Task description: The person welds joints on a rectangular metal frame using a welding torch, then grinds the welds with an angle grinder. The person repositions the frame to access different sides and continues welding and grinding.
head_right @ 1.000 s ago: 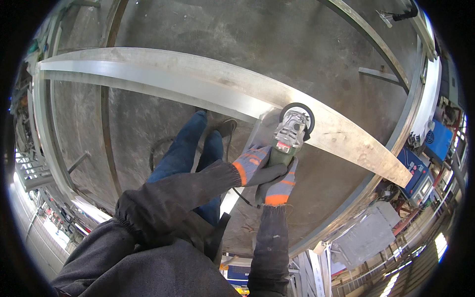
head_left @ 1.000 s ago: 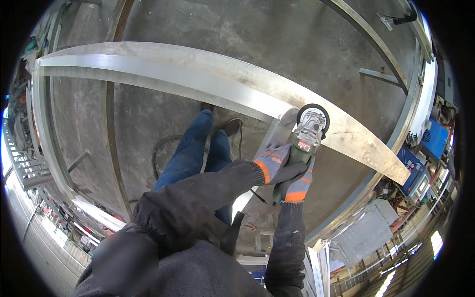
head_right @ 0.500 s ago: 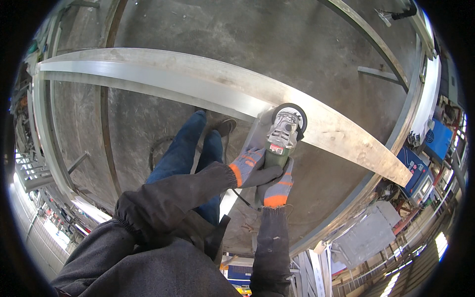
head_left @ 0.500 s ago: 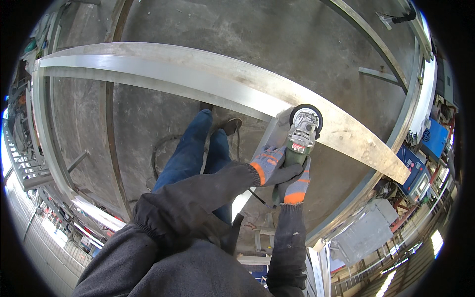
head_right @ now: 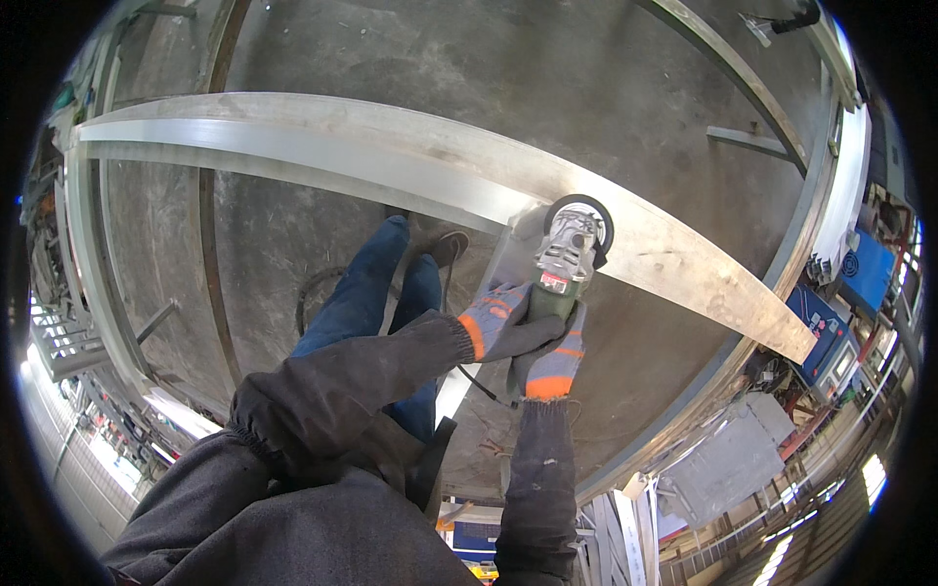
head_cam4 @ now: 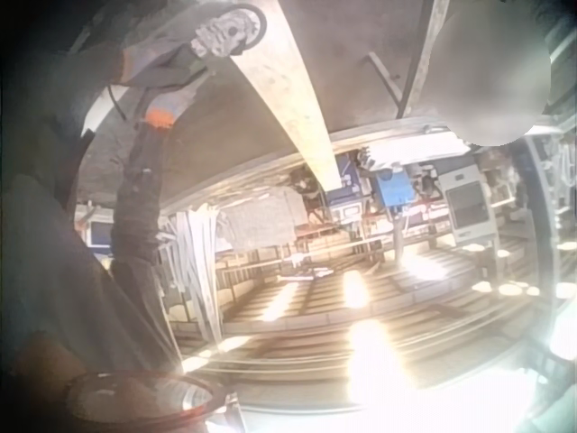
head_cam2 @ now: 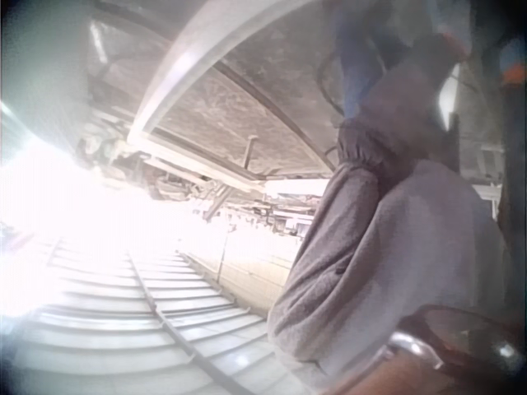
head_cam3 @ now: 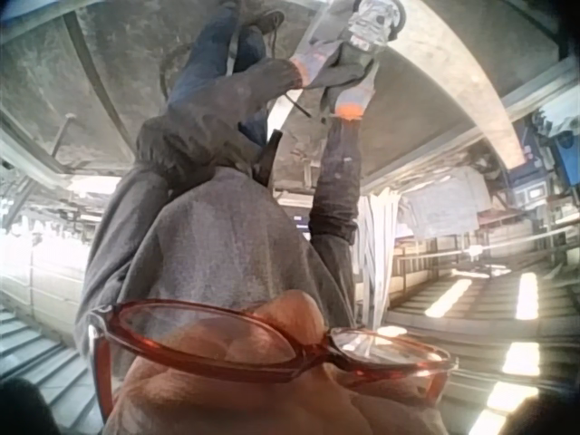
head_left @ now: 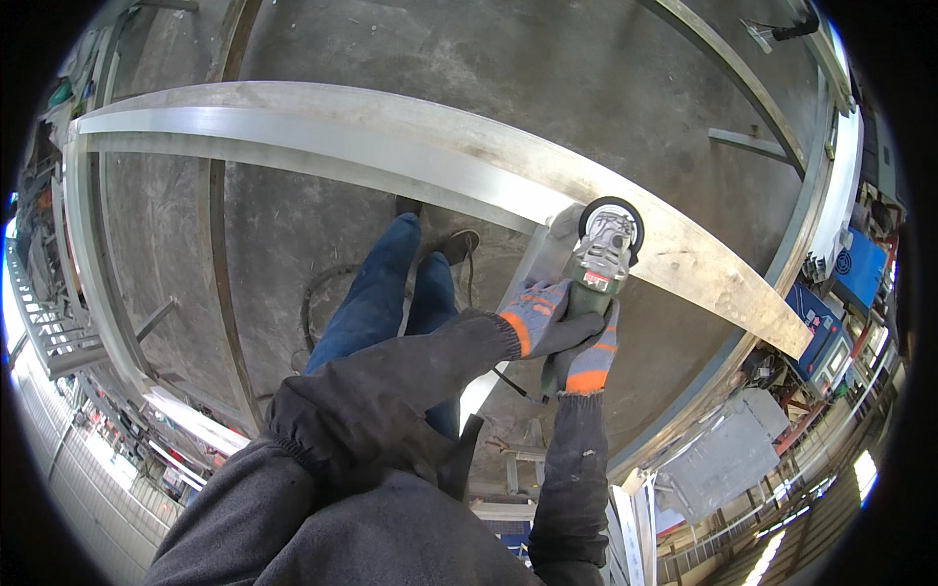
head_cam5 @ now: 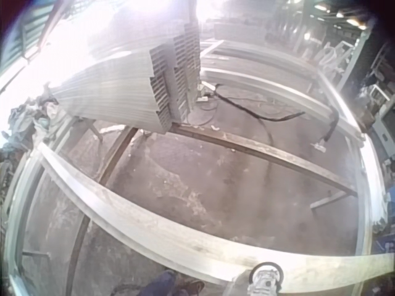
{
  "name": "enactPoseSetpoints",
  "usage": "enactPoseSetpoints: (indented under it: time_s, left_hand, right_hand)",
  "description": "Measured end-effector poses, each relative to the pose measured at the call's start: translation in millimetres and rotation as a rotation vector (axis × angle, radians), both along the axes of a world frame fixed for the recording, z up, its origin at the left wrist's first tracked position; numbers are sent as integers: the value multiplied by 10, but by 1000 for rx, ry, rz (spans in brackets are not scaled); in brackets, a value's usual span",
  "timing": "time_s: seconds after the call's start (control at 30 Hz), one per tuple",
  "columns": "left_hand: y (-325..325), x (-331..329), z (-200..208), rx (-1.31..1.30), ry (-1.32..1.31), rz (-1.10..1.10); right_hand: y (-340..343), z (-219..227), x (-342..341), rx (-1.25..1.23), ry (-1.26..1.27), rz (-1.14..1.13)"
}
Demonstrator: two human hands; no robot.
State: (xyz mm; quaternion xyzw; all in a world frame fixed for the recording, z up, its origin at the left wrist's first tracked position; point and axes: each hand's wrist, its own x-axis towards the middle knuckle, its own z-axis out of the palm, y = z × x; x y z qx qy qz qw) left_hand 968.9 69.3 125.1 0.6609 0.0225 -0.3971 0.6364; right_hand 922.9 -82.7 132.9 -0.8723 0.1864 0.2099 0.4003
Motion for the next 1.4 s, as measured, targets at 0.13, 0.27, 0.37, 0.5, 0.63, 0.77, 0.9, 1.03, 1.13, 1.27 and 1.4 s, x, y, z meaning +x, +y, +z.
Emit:
enactPoseSetpoints:
  time_s: [0.13,0.27,0.37,0.5,0.63,0.77,0.9,1.03,1.13,1.27,1.4]
  left_hand:
    - [20,4,-1,0,24,-55]
    - [7,-84,-30,-25,-46,44]
    - [-32,-123,-84,-34,-64,57]
    - [-67,-83,-45,-50,131,62]
    - [101,-175,309,-155,278,17]
    - [345,-243,523,103,316,-85]
    - [432,-70,388,-48,241,3]
    - [490,-65,434,86,234,-37]
    - [527,-156,499,260,165,-269]
    - [489,-117,392,108,193,-27]
    - [469,33,412,129,267,-64]
  right_hand:
    - [59,54,32,79,-16,-16]
    - [71,94,19,-5,-15,17]
    - [-1,-3,-93,-94,-10,95]
    - [-58,-337,-331,301,-56,-288]
    - [64,-254,-678,443,303,-425]
    - [387,-29,-808,222,175,-130]
    - [468,-99,-493,492,288,-170]
    - [597,33,-371,494,191,-145]
    - [745,182,-415,470,236,-165]
    - [700,141,-334,666,142,-275]
    - [674,100,-314,543,130,-266]
